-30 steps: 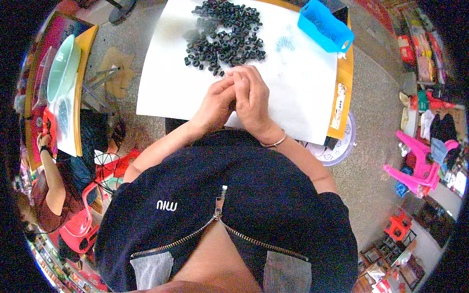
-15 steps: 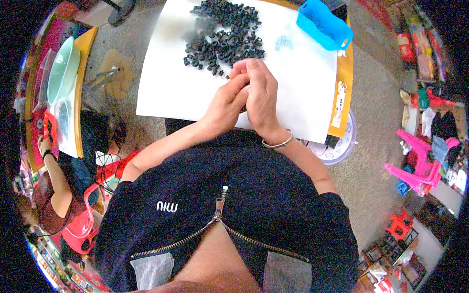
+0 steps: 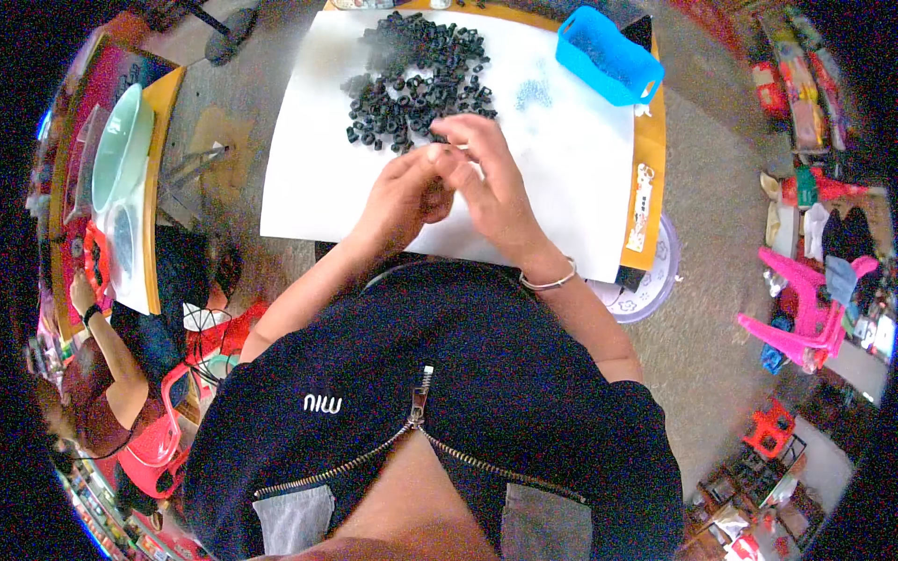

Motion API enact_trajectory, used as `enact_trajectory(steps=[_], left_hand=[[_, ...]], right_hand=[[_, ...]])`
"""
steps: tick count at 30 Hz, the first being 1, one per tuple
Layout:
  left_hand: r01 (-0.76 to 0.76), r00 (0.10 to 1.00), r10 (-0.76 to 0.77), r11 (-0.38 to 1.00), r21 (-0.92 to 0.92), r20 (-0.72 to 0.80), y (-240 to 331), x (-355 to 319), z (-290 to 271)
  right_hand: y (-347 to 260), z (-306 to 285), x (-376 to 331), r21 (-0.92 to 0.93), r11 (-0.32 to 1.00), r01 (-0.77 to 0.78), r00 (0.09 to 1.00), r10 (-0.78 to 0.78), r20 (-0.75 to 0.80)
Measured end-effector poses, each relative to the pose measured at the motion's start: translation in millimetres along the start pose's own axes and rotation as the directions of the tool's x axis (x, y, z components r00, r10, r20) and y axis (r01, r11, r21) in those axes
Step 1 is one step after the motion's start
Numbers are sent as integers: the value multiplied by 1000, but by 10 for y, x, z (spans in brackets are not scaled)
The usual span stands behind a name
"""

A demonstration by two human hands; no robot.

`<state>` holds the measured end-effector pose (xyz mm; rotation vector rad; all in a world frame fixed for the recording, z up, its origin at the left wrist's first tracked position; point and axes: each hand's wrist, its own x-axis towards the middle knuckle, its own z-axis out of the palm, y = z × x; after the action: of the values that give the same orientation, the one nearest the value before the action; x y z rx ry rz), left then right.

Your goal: Assembling or sorting small black rubber gaskets at a white table.

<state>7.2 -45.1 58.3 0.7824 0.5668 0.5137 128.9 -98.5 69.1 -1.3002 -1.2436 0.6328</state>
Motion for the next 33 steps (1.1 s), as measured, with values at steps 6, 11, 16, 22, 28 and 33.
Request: enact_trajectory(steps=[6,11,16,22,28,33], left_hand=[[-15,999,14,999,43,30,23,1,-85],[-147,982,162,979,144,-96,33,72,-361],[-193,938,234,966,172,-257,-12,157,-545],[-244,923,275,959,142,-270,-67,88,-600],[-259,931,294,949,179,-216,-82,104,-638],[-254,931,279,958,133,-235,-108,112,-665]], right_hand=[[84,-147,40,-117,993,-8,998,15,62],[130,-520,901,-449,881,148,975,-207,-85],[44,-972,2184,-793,542,280,816,-569,-101],[409,-557,1554,-547,731,407,899,-427,99],[696,-32,855,-487,799,353,924,-216,315],[808,87,821,-528,755,388,916,-253,311]])
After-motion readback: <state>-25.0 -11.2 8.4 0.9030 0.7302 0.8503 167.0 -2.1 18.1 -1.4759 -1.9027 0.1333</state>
